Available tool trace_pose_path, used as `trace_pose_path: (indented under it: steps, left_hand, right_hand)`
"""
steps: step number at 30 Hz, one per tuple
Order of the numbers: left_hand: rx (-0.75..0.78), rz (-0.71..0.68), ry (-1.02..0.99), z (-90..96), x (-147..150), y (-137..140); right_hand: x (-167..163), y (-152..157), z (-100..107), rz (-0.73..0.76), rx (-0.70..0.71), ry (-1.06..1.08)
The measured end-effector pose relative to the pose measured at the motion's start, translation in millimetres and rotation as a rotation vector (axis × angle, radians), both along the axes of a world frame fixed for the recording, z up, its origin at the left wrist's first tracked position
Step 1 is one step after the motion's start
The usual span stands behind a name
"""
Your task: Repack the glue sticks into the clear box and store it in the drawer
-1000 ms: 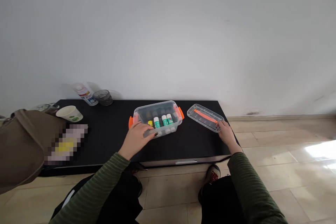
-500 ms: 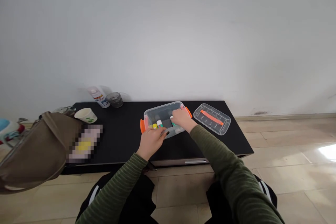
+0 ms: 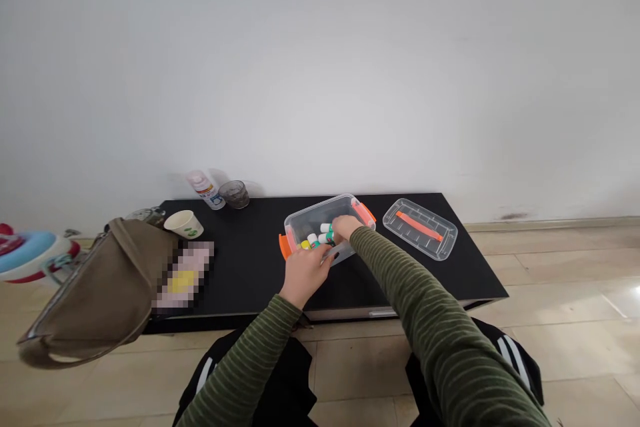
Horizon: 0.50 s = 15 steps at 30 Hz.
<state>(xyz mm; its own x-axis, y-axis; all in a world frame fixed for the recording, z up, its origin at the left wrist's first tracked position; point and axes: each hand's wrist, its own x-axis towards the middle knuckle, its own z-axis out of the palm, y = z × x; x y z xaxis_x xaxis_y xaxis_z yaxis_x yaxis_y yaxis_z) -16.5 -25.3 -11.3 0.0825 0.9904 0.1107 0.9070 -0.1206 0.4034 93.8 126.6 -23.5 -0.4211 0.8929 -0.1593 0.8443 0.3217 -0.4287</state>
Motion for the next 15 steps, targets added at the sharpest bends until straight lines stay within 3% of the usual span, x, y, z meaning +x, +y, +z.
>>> trace_pose_path:
  steps: [3, 7, 10, 15]
  left_hand:
    - [0.057, 0.034, -0.108, 4.9, -0.7, 4.9]
    - [0.209, 0.058, -0.499, 18.4, -1.1, 7.1]
    - [0.179, -0.007, -0.681, 25.5, 7.5, 4.6]
    - [0.050, -0.166, -0.506, 20.9, 44.9, 0.2]
  right_hand:
    - [15.8, -9.0, 30.3, 0.075, 0.116, -0.198]
    - [57.1, -48.1, 57.3, 0.002, 0.496, 0.059]
    - [85.3, -86.2, 49.8, 0.049, 0.589, 0.132]
    - [110.0, -122.4, 7.2, 0.125, 0.615, 0.051]
